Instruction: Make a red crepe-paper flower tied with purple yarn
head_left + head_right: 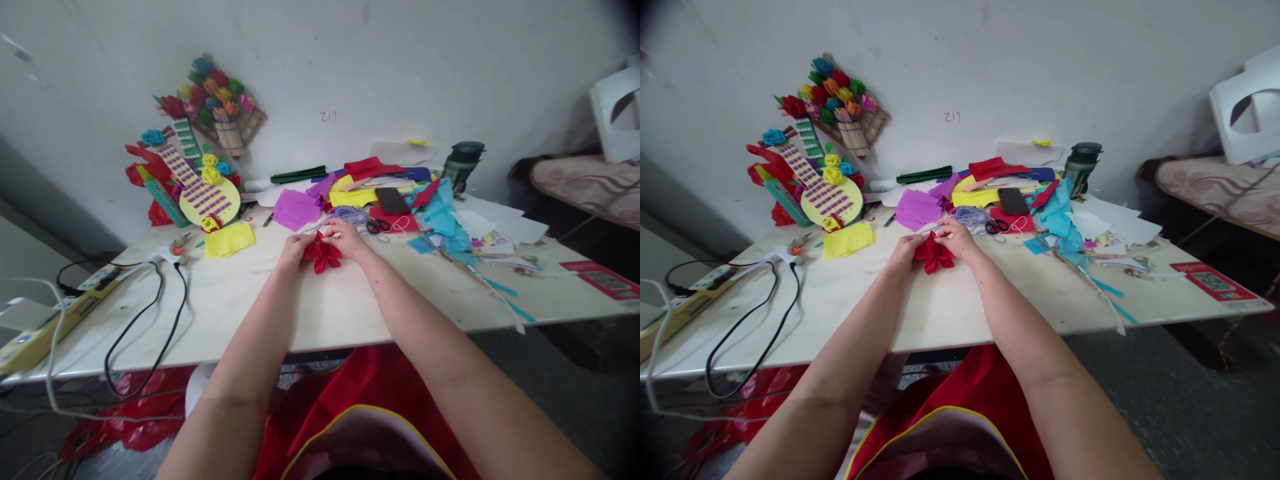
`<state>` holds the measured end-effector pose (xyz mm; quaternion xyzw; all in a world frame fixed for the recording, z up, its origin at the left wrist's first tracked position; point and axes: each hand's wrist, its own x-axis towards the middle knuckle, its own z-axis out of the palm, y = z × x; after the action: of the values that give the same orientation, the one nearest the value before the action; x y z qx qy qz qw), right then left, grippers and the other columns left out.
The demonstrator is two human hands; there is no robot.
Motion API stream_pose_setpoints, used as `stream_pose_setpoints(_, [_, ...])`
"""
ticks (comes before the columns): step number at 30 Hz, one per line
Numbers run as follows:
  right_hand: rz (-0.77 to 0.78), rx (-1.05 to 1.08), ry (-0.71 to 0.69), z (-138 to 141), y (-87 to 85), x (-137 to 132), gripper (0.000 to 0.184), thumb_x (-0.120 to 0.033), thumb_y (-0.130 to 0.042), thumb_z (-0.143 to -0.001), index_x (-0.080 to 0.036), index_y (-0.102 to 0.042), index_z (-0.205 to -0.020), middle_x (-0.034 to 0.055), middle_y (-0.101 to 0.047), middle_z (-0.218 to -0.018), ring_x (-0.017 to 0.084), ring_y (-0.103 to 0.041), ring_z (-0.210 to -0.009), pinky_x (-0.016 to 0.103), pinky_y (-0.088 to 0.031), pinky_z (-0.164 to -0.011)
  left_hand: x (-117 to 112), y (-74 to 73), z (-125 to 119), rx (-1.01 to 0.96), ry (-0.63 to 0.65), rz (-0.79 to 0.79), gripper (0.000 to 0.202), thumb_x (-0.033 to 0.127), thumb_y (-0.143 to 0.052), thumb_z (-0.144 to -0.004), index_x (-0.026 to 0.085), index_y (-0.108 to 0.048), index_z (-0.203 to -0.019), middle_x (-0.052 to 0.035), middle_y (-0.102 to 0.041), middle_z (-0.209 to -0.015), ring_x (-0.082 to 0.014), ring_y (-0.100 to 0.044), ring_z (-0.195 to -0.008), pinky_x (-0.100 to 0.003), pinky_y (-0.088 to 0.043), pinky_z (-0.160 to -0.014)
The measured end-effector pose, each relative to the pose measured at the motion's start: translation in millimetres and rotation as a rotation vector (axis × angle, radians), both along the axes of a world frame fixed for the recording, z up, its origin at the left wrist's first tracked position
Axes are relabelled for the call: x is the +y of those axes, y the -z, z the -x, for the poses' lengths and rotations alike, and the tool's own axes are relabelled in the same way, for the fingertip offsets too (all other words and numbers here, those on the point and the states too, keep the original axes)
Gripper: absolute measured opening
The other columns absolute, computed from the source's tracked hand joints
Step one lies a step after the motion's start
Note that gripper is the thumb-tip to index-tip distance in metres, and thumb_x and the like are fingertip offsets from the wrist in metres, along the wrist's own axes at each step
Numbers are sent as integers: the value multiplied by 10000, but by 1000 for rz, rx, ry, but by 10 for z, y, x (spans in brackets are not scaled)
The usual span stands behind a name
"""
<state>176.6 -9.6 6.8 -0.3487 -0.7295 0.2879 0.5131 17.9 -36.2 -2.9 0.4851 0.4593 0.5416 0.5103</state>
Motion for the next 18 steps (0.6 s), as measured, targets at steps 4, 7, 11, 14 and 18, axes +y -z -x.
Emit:
stream_pose_setpoints(4, [-3, 17, -38, -10, -4, -16, 75, -139, -670, -608, -176, -621, -565, 48, -627, -997, 181, -586, -972, 370, -410, -953, -26, -23, 1, -34, 56, -38, 248, 341, -746, -549, 121, -649, -612, -33, -605, -546, -102, -507, -484, -239, -390, -496])
stream_pose_setpoints(7, [-7, 18, -53, -19, -14, -27, 71, -143, -663, -617, -174, -621, -569, 58, -626, -1015, 185, -586, -989, 374, -399, -967, -31, -30, 5, -41, 64, -50, 261, 321, -758, -518, 120, -678, -663, -47, -645, -602, -123, -552, -528, -258, -432, -552])
stream_pose_setpoints(11, [-7, -4, -50, -28, -33, -36, 73, -148, -644, -634, -175, -611, -575, 61, -629, -1030, 183, -584, -991, 384, -388, -983, -45, -44, 6, -23, 54, -50, 256, 313, -750, -508, 121, -683, -663, -45, -647, -597, -133, -558, -528, -267, -442, -557])
stream_pose_setpoints(14, [-3, -20, -45, -27, -42, -39, 77, -150, -633, -637, -178, -600, -573, 55, -633, -1030, 181, -583, -987, 386, -392, -981, -70, -73, -4, -11, 48, -45, 248, 304, -739, -513, 116, -685, -665, -50, -644, -588, -134, -558, -522, -264, -440, -551])
stream_pose_setpoints(18, [2, -33, -38, -27, -43, -42, 80, -154, -638, -631, -178, -594, -568, 49, -635, -1035, 184, -581, -1004, 387, -383, -993, -89, -97, -13, 19, 35, -22, 244, 286, -734, -504, 107, -678, -661, -34, -625, -552, -119, -540, -496, -249, -424, -531])
